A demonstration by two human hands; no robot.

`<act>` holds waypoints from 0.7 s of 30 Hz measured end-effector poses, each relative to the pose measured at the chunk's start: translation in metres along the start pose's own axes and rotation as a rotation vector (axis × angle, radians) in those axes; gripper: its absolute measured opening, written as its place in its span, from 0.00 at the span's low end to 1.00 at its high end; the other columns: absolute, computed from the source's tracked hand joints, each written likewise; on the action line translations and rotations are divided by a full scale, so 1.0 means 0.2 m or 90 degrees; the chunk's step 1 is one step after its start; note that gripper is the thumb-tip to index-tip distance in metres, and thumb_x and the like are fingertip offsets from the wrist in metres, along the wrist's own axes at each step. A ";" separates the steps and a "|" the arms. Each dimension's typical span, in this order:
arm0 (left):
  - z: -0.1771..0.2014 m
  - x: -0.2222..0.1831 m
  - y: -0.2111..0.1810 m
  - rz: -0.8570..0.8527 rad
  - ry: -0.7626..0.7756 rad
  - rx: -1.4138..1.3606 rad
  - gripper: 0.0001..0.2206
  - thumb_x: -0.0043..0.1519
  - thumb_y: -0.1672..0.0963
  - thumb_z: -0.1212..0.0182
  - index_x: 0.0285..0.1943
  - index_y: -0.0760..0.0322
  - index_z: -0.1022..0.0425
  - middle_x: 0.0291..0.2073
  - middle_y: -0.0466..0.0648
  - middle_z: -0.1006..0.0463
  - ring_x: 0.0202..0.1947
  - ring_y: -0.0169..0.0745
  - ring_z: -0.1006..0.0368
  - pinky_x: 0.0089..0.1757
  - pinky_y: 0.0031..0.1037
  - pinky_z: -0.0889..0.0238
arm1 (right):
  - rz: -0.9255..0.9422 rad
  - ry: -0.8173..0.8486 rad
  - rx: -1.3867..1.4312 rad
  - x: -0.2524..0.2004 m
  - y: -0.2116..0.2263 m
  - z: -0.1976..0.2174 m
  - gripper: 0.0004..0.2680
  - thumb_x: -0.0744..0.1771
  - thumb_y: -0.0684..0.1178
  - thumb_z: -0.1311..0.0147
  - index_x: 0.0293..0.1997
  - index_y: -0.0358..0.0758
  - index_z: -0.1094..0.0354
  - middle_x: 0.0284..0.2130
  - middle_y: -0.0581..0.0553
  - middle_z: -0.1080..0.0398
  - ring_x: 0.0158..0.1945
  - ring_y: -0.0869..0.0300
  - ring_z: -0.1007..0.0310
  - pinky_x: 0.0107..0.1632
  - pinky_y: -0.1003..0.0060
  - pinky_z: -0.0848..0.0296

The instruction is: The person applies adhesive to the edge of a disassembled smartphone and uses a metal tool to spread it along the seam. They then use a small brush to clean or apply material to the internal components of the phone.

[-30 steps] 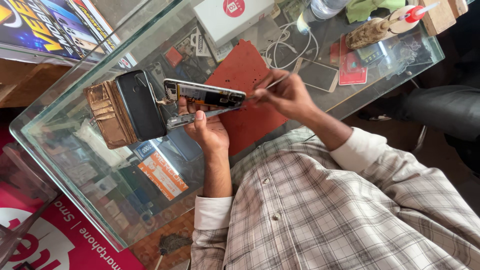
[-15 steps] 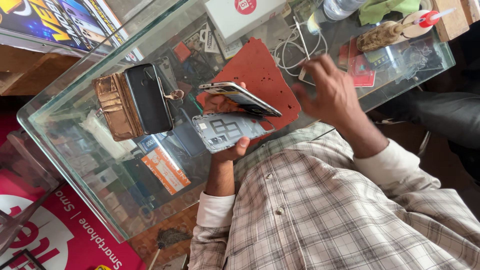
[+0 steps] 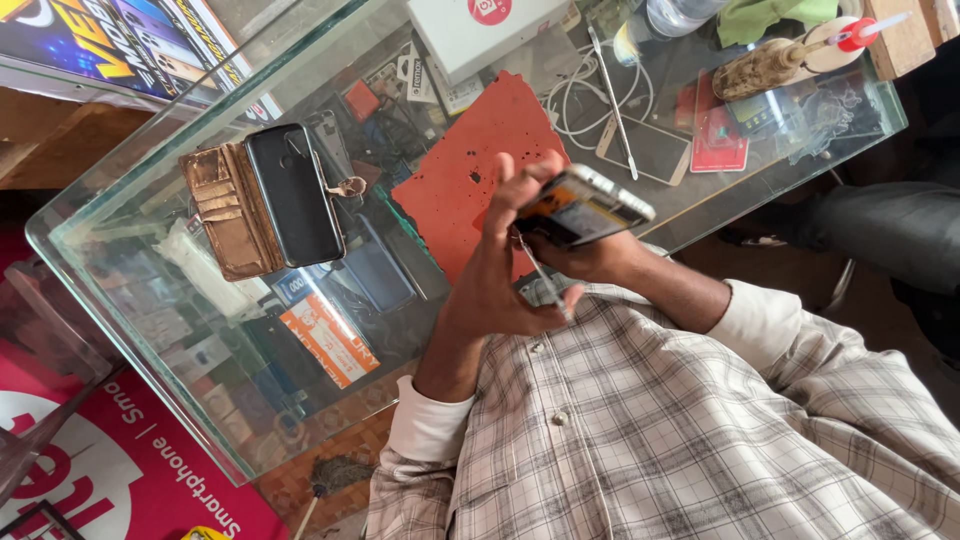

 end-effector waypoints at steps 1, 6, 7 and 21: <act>0.00 0.00 -0.01 0.020 -0.031 0.026 0.51 0.50 0.48 0.23 0.79 0.61 0.56 0.75 0.60 0.44 0.76 0.56 0.44 0.72 0.49 0.60 | 0.010 -0.060 0.109 -0.03 -0.01 0.03 0.18 0.65 0.43 0.38 0.62 0.42 0.34 0.57 0.42 0.28 0.59 0.59 0.28 0.61 0.62 0.28; -0.05 -0.03 -0.01 0.075 -0.146 0.299 0.44 0.58 0.51 0.26 0.77 0.72 0.51 0.71 0.68 0.40 0.72 0.66 0.37 0.67 0.46 0.36 | 0.139 -0.131 0.668 -0.05 -0.02 0.10 0.22 0.68 0.41 0.41 0.71 0.41 0.42 0.62 0.45 0.31 0.66 0.60 0.31 0.69 0.63 0.32; -0.06 -0.05 0.00 0.092 -0.157 0.296 0.39 0.63 0.54 0.28 0.77 0.74 0.50 0.71 0.68 0.38 0.70 0.65 0.33 0.64 0.42 0.31 | 0.122 -0.170 0.666 -0.04 -0.02 0.11 0.20 0.68 0.41 0.42 0.70 0.38 0.42 0.64 0.46 0.32 0.67 0.61 0.32 0.69 0.63 0.32; -0.09 -0.19 0.12 0.114 -0.223 0.315 0.24 0.65 0.68 0.44 0.72 0.75 0.40 0.61 0.63 0.24 0.53 0.52 0.21 0.49 0.29 0.24 | -0.099 -0.304 0.113 0.00 -0.11 0.08 0.10 0.69 0.45 0.41 0.56 0.38 0.26 0.43 0.46 0.21 0.43 0.65 0.21 0.42 0.72 0.23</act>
Point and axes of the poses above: each hand's wrist, its own x-axis towards the middle knuckle, its own z-axis out of the back of the hand, y = z × x, the point moved 6 cm from there along x, towards the middle knuckle
